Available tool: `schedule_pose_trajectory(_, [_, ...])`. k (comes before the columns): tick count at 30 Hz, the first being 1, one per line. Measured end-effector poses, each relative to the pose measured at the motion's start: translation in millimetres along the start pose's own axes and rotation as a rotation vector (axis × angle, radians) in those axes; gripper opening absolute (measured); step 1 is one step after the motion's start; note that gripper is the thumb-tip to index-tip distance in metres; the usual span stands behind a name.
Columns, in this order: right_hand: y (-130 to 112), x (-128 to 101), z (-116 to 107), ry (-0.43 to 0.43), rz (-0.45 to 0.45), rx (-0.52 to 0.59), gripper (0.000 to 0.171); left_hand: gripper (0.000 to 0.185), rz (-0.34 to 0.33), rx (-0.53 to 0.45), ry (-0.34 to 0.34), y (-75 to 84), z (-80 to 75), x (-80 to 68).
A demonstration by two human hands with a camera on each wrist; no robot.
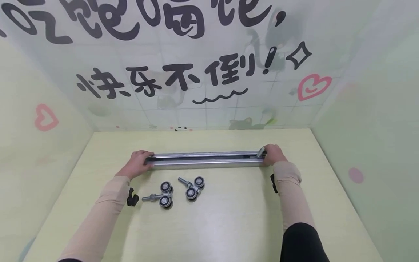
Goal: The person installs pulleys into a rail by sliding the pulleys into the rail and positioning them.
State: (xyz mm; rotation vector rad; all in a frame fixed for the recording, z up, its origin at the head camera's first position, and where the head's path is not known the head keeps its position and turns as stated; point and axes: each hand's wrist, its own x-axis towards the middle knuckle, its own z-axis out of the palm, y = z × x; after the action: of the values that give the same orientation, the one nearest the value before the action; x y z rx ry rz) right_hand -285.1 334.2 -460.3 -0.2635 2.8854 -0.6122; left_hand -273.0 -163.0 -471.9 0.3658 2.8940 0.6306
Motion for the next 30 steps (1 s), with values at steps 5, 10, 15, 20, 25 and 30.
schedule_pose_trajectory(5, [0.0,-0.8,-1.4,0.002,0.013,-0.031,0.040,0.046,0.002,0.044,-0.064,7.6,-6.6,1.2])
schedule_pose_trajectory(10, [-0.3,0.3,-2.4,0.016,0.017,-0.037,0.039,0.047,-0.060,0.124,-0.196,26.3,-21.1,9.5])
schedule_pose_trajectory(15, [0.9,7.4,-0.3,0.029,0.014,-0.058,0.039,0.051,-0.091,0.205,-0.284,52.0,-29.0,23.8])
schedule_pose_trajectory(20, [0.2,11.3,-4.3,0.017,0.039,-0.081,0.045,0.052,0.019,0.216,-0.283,87.0,-21.9,44.6])
schedule_pose_trajectory(25, [-0.9,12.7,-7.7,0.020,0.053,-0.085,0.048,0.046,0.147,0.231,-0.236,129.4,-7.2,68.4])
schedule_pose_trajectory(30, [1.0,10.8,-3.0,0.013,0.060,-0.092,0.047,0.042,0.274,0.223,-0.193,176.8,12.4,83.8])
